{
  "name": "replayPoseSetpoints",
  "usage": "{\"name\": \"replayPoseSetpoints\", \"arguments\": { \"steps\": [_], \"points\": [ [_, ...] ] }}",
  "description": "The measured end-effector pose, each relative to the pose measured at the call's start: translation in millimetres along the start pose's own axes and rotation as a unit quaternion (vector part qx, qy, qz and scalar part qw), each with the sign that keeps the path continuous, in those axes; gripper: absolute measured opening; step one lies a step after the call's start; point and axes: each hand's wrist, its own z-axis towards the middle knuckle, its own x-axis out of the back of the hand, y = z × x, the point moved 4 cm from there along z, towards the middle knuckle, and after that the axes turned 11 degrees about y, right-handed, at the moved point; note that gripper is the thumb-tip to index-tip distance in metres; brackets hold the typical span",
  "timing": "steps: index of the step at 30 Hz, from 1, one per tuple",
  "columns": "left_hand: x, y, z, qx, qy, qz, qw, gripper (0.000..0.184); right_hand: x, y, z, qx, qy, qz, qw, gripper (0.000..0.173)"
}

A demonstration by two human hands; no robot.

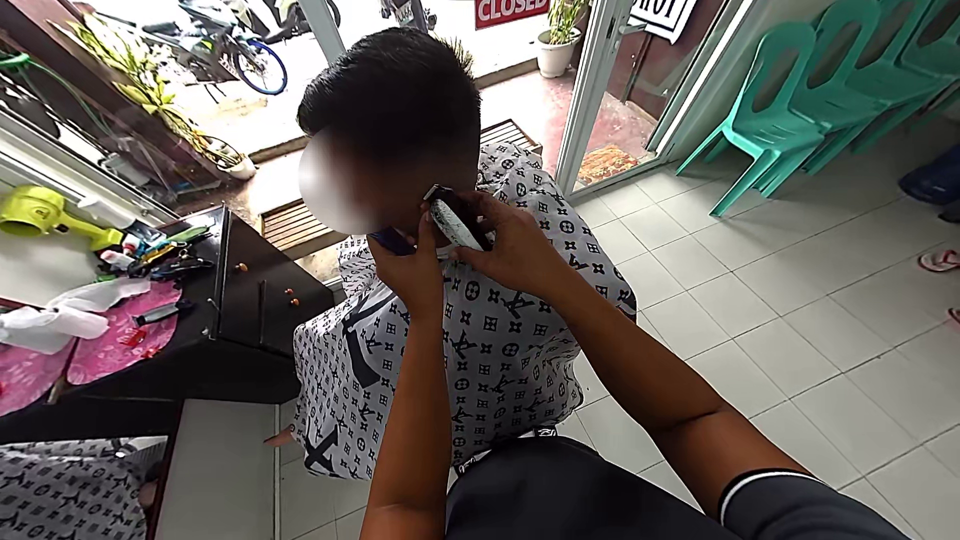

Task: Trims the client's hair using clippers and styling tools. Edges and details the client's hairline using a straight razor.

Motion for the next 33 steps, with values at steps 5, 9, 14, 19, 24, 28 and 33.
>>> {"name": "replayPoseSetpoints", "arguments": {
  "steps": [5, 9, 14, 19, 24, 28, 33],
  "points": [
    [1, -3, 0, 0.009, -0.010, 0.031, 0.999, 0.036, -24, 13, -12, -0.278, -0.067, 0.453, 0.845, 0.034],
    [2, -7, 3, -0.005, -0.018, 0.032, 0.999, 0.039, -32, 23, -18, -0.363, -0.104, 0.579, 0.723, 0.025],
    [1, -6, 4, -0.014, -0.018, 0.036, 0.999, 0.038, -33, 22, -17, -0.325, -0.093, 0.588, 0.735, 0.023],
    [2, -6, 4, -0.003, -0.016, 0.042, 0.999, 0.039, -36, 23, -20, -0.338, -0.078, 0.580, 0.737, 0.024],
    [2, -3, 4, -0.005, -0.014, 0.035, 0.999, 0.038, -37, 21, -21, -0.308, -0.066, 0.577, 0.754, 0.025],
    [3, -5, 4, -0.014, -0.009, 0.043, 0.999, 0.036, -37, 21, -19, -0.319, -0.068, 0.567, 0.756, 0.025],
    [3, -5, 5, -0.015, -0.007, 0.051, 0.999, 0.036, -38, 18, -19, -0.315, -0.059, 0.557, 0.766, 0.025]
  ]
}}
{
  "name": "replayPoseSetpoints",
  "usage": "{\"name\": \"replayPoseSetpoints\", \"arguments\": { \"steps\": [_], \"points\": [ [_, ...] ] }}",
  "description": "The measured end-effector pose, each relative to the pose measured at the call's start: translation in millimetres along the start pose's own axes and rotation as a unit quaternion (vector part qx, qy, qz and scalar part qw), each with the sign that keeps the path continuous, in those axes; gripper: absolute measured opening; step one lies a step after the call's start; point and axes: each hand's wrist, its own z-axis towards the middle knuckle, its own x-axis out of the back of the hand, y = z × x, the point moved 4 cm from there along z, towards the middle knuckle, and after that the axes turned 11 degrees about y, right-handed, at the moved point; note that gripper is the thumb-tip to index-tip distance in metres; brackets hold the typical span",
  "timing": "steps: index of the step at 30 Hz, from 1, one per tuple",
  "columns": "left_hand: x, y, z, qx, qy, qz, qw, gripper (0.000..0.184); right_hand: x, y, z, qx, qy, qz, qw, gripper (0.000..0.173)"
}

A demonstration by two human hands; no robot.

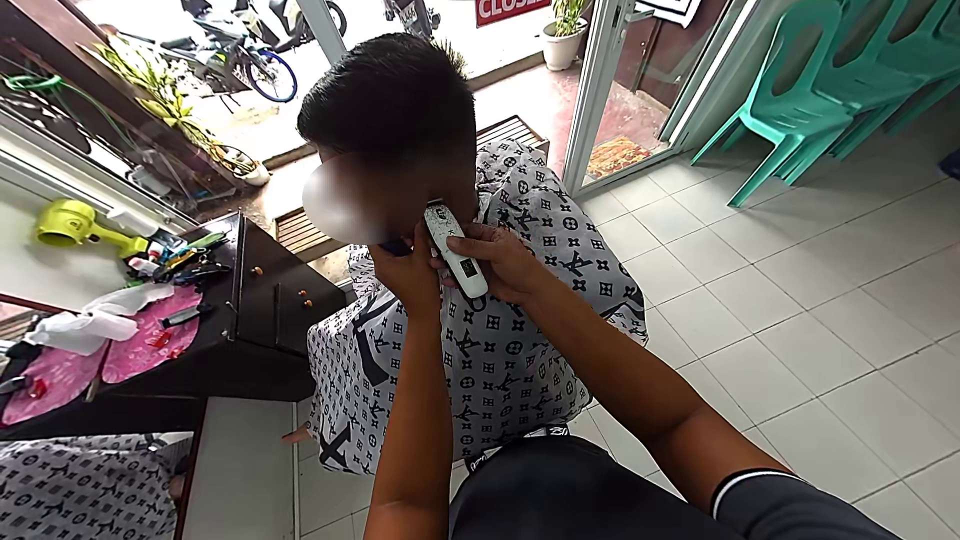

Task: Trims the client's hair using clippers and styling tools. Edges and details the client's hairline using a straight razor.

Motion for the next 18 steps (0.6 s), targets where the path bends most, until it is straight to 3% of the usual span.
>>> {"name": "replayPoseSetpoints", "arguments": {
  "steps": [5, 15, 18],
  "points": [
    [0, 1, 0, 0.011, 0.001, 0.010, 1.000, 0.037, -4, -1, -2, 0.027, -0.008, 0.017, 0.999, 0.031],
    [0, -1, 1, 0.014, -0.005, 0.014, 1.000, 0.039, -3, -2, -2, 0.003, -0.023, 0.053, 0.998, 0.023],
    [-2, 1, 1, 0.009, -0.004, 0.000, 1.000, 0.040, 6, -16, -1, 0.066, -0.037, 0.003, 0.997, 0.034]
  ]
}}
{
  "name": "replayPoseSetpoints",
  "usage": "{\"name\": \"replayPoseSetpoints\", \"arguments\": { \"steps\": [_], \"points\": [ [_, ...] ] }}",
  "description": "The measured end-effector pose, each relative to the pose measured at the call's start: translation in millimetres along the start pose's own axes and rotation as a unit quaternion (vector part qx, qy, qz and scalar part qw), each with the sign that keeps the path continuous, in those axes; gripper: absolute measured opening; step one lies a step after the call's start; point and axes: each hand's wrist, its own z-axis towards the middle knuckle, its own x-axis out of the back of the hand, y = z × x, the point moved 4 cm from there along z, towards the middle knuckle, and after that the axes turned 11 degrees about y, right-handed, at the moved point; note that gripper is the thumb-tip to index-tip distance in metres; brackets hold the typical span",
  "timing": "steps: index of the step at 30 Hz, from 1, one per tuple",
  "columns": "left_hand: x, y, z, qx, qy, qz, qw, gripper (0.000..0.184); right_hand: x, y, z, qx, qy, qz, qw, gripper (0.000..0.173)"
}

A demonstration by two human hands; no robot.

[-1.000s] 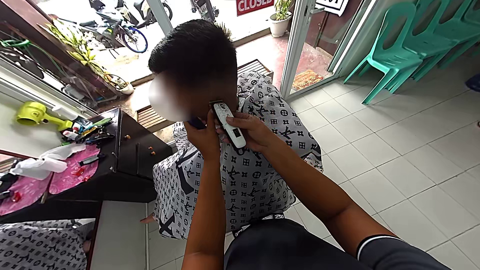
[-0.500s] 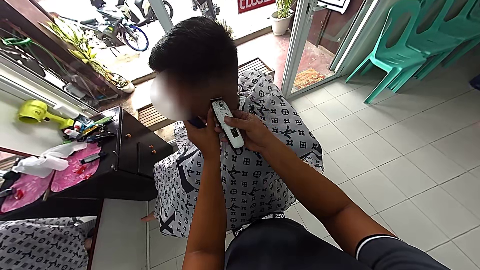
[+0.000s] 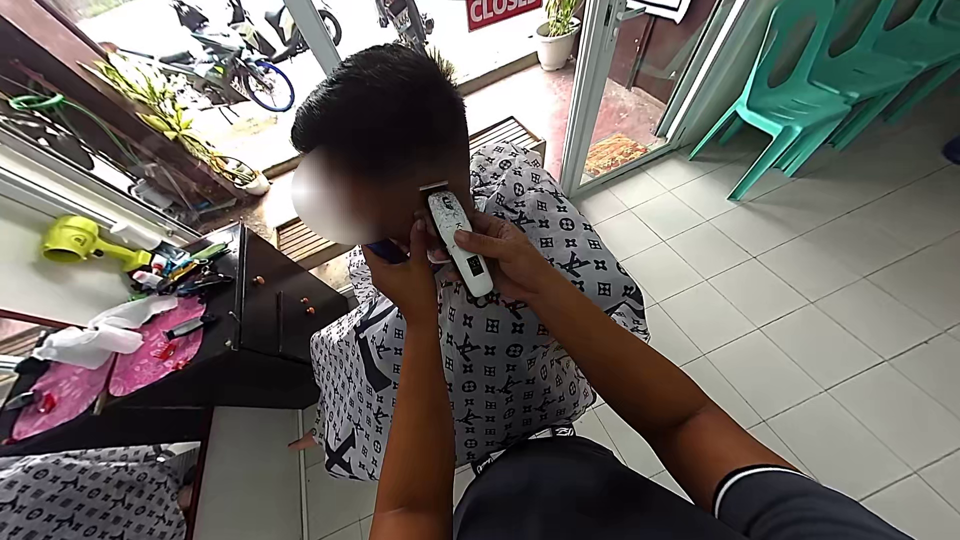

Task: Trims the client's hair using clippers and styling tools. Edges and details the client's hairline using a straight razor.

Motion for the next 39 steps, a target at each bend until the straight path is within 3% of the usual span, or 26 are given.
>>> {"name": "replayPoseSetpoints", "arguments": {
  "steps": [2, 5, 8, 18, 22, 25, 31, 34, 36, 39],
  "points": [
    [1, 2, 0, -0.006, 0.000, -0.005, 1.000, 0.042, 12, -13, 3, 0.038, 0.009, -0.109, 0.993, 0.045],
    [1, 2, 0, -0.011, -0.004, -0.012, 1.000, 0.043, 30, -25, 5, 0.017, 0.034, -0.219, 0.975, 0.048],
    [1, 2, -2, -0.004, -0.002, -0.009, 1.000, 0.043, 33, -28, 5, -0.004, 0.039, -0.195, 0.980, 0.043],
    [2, 1, -2, -0.004, -0.002, -0.026, 1.000, 0.041, 15, -28, 1, 0.042, 0.007, -0.149, 0.988, 0.048],
    [1, -2, -2, 0.006, 0.005, -0.030, 1.000, 0.038, -4, -5, -4, -0.072, 0.012, -0.094, 0.993, 0.033],
    [2, -3, -1, 0.018, 0.004, -0.030, 0.999, 0.037, -9, 6, -3, -0.089, 0.032, -0.034, 0.995, 0.024],
    [3, -5, -1, 0.020, 0.003, -0.017, 1.000, 0.040, -13, 11, -4, -0.045, 0.039, -0.033, 0.998, 0.029],
    [11, -9, -2, 0.032, -0.009, -0.031, 0.999, 0.039, -13, 12, -8, 0.020, 0.022, -0.102, 0.994, 0.049],
    [18, -18, -6, 0.054, -0.036, -0.074, 0.995, 0.032, -14, 14, -9, 0.021, 0.004, -0.184, 0.983, 0.060],
    [26, -39, -18, 0.195, -0.096, -0.192, 0.957, 0.006, -21, 26, -5, -0.064, -0.003, -0.242, 0.968, 0.053]
  ]
}}
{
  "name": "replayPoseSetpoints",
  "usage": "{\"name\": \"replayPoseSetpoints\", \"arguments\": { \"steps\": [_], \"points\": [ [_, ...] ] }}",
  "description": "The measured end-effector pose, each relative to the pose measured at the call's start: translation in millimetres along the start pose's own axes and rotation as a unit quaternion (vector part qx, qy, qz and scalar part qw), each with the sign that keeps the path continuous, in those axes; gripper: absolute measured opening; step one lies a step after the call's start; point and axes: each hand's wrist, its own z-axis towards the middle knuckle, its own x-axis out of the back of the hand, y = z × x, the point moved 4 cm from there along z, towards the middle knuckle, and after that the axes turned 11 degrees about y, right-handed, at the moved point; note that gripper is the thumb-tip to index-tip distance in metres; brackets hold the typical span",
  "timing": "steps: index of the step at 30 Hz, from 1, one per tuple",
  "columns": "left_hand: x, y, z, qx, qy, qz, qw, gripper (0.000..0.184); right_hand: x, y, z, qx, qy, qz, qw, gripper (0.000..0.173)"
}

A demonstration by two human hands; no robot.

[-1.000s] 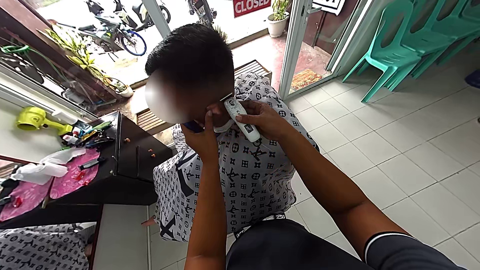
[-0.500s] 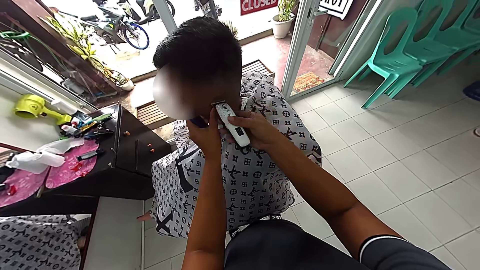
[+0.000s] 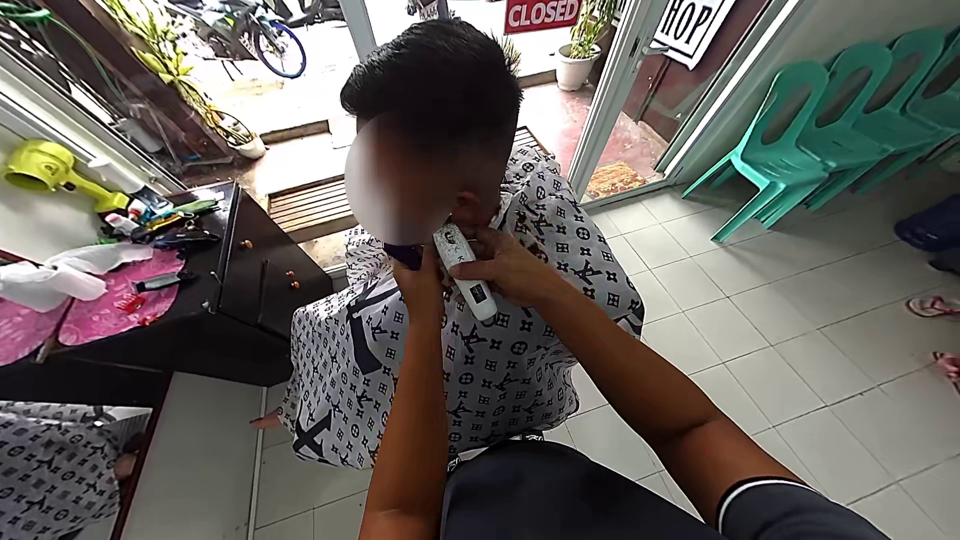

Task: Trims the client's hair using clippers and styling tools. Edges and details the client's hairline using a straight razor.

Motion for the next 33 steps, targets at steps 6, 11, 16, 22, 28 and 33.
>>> {"name": "replayPoseSetpoints", "arguments": {
  "steps": [6, 11, 16, 22, 28, 33],
  "points": [
    [-2, -14, -3, 0.133, -0.098, -0.149, 0.975, 0.024, -16, 1, 15, -0.046, 0.004, 0.060, 0.997, 0.041],
    [3, -29, 4, 0.134, -0.158, -0.170, 0.963, 0.019, -13, 0, 16, -0.083, 0.002, 0.102, 0.991, 0.028],
    [0, -27, 8, 0.118, -0.144, -0.174, 0.967, 0.020, -16, -9, 15, -0.024, 0.024, 0.073, 0.997, 0.033],
    [1, -25, 11, 0.121, -0.127, -0.132, 0.976, 0.026, -19, -13, 15, 0.018, 0.049, 0.033, 0.998, 0.040],
    [2, -27, 12, 0.100, -0.131, -0.123, 0.979, 0.020, -20, -11, 15, -0.021, 0.033, 0.122, 0.992, 0.026],
    [1, -24, 11, 0.099, -0.132, -0.119, 0.979, 0.022, -23, -7, 14, -0.027, 0.035, 0.135, 0.990, 0.029]
  ]
}}
